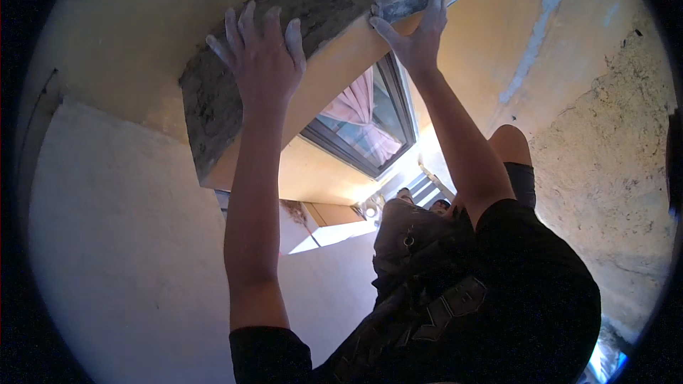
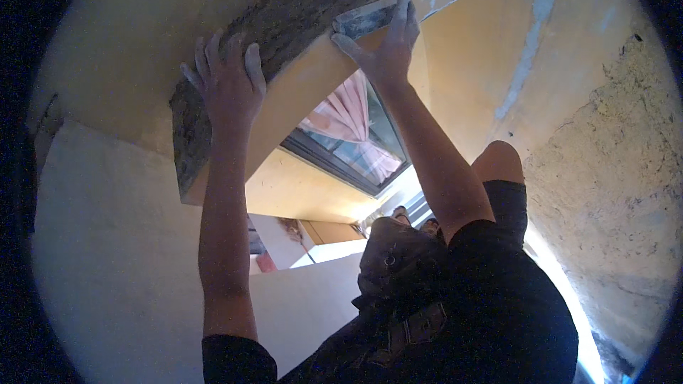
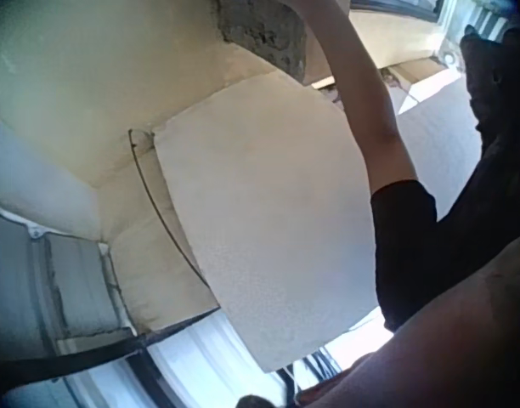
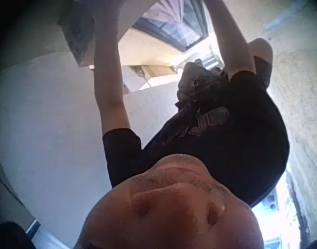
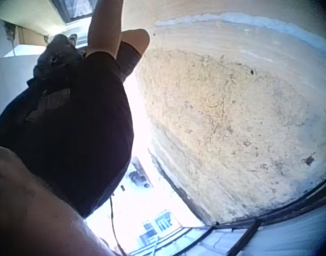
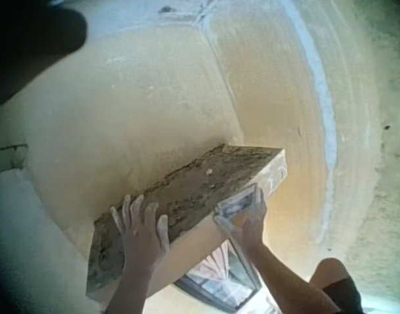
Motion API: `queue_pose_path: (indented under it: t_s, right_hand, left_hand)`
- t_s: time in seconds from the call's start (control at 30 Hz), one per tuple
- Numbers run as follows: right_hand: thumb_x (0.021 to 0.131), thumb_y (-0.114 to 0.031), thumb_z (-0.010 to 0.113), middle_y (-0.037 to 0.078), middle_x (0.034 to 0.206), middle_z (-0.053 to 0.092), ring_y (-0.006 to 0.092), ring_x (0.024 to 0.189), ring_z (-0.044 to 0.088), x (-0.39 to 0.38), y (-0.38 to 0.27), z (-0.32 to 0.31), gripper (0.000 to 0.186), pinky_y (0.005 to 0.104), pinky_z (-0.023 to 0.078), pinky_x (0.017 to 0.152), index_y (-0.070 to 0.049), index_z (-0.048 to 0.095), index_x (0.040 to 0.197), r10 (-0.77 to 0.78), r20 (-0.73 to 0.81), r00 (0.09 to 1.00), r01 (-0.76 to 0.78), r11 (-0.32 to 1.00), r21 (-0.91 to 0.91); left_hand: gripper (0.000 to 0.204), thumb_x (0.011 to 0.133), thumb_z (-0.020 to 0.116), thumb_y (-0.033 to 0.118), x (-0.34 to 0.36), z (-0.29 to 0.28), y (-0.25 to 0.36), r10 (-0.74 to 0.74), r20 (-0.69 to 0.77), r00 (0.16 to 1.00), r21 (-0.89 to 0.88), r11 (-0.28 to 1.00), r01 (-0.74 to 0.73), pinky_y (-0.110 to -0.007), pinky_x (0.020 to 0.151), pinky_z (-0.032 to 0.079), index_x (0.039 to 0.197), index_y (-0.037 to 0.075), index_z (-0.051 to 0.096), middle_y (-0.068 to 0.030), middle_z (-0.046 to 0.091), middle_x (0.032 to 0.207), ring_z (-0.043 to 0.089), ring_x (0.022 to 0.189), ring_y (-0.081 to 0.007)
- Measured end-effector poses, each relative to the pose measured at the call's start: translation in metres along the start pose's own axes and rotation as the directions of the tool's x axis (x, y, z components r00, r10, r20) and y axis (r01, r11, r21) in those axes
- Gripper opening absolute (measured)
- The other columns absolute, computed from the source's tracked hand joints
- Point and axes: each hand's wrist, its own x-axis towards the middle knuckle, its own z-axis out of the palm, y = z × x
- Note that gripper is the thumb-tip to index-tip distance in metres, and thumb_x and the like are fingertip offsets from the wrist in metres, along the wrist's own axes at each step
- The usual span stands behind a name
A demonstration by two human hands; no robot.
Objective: The recorder is using a plastering tool to smooth and apply plaster to a wall section above a window.
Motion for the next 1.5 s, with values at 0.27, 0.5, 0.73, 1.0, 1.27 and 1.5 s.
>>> queue_pose_path:
  t_s: [0.27, 0.5, 0.73, 1.0, 1.27, 1.5]
  right_hand:
    - [0.054, -0.043, 0.091, 0.033, 0.139, 0.034, 0.0482, 0.127, 0.036, -0.010, -0.004, -0.008, 0.114, 0.0525, 0.032, 0.106, 0.002, 0.033, 0.140, -0.052, 0.179, 0.982, 0.048, 0.999, 0.023]
    - [0.057, -0.039, 0.091, 0.029, 0.137, 0.038, 0.0399, 0.128, 0.039, -0.022, -0.023, -0.008, 0.113, 0.0469, 0.034, 0.105, 0.008, 0.028, 0.140, -0.298, 0.206, 0.932, 0.319, 0.945, -0.076]
    - [0.051, -0.051, 0.089, 0.036, 0.133, 0.038, 0.0513, 0.124, 0.036, -0.036, -0.054, -0.004, 0.119, 0.0545, 0.032, 0.103, 0.009, 0.032, 0.136, -0.356, 0.161, 0.921, 0.362, 0.932, -0.010]
    - [0.056, -0.052, 0.088, 0.033, 0.144, 0.027, 0.0464, 0.136, 0.023, -0.060, -0.084, 0.008, 0.130, 0.0528, 0.022, 0.111, 0.006, 0.017, 0.147, -0.198, 0.272, 0.942, 0.217, 0.975, -0.042]
    - [0.052, -0.039, 0.093, 0.025, 0.125, 0.047, 0.0370, 0.113, 0.050, -0.012, -0.051, -0.001, 0.111, 0.0450, 0.043, 0.094, 0.010, 0.035, 0.133, -0.084, 0.131, 0.988, 0.064, 0.986, 0.152]
    - [0.049, -0.040, 0.090, 0.025, 0.114, 0.051, 0.0436, 0.104, 0.051, -0.005, -0.037, 0.002, 0.109, 0.0495, 0.042, 0.091, 0.004, 0.039, 0.134, -0.166, 0.056, 0.985, 0.157, 0.977, 0.142]
  left_hand:
    - [0.037, 0.093, 0.052, 0.040, -0.003, 0.007, -0.006, -0.009, -0.052, 0.999, 0.010, 1.000, 0.010, -0.076, 0.099, 0.023, 0.112, 0.010, 0.062, -0.0190, 0.053, 0.125, 0.041, 0.128, -0.0435]
    - [0.034, 0.096, 0.047, 0.041, -0.002, 0.010, -0.010, -0.020, -0.092, 0.996, 0.008, 1.000, 0.021, -0.077, 0.097, 0.024, 0.113, 0.014, 0.062, -0.0158, 0.053, 0.126, 0.043, 0.125, -0.0422]
    - [0.032, 0.095, 0.050, 0.041, -0.005, 0.011, -0.013, -0.019, -0.109, 0.994, 0.017, 1.000, 0.021, -0.078, 0.095, 0.026, 0.109, 0.015, 0.063, -0.0149, 0.055, 0.123, 0.047, 0.121, -0.0424]
    - [0.029, 0.093, 0.053, 0.040, 0.001, 0.014, -0.010, -0.003, -0.137, 0.991, 0.068, 0.998, 0.012, -0.078, 0.093, 0.028, 0.104, 0.015, 0.062, -0.0136, 0.055, 0.120, 0.047, 0.120, -0.0419]
    - [0.040, 0.092, 0.052, 0.039, 0.004, 0.001, 0.009, -0.097, -0.128, 0.987, 0.002, 0.995, 0.098, -0.067, 0.105, 0.025, 0.112, 0.006, 0.061, -0.0207, 0.054, 0.122, 0.044, 0.124, -0.0424]
    - [0.039, 0.093, 0.051, 0.045, -0.007, 0.020, -0.017, -0.099, -0.122, 0.988, -0.028, 0.995, 0.096, -0.076, 0.096, 0.026, 0.115, 0.014, 0.062, -0.0136, 0.056, 0.125, 0.047, 0.122, -0.0395]
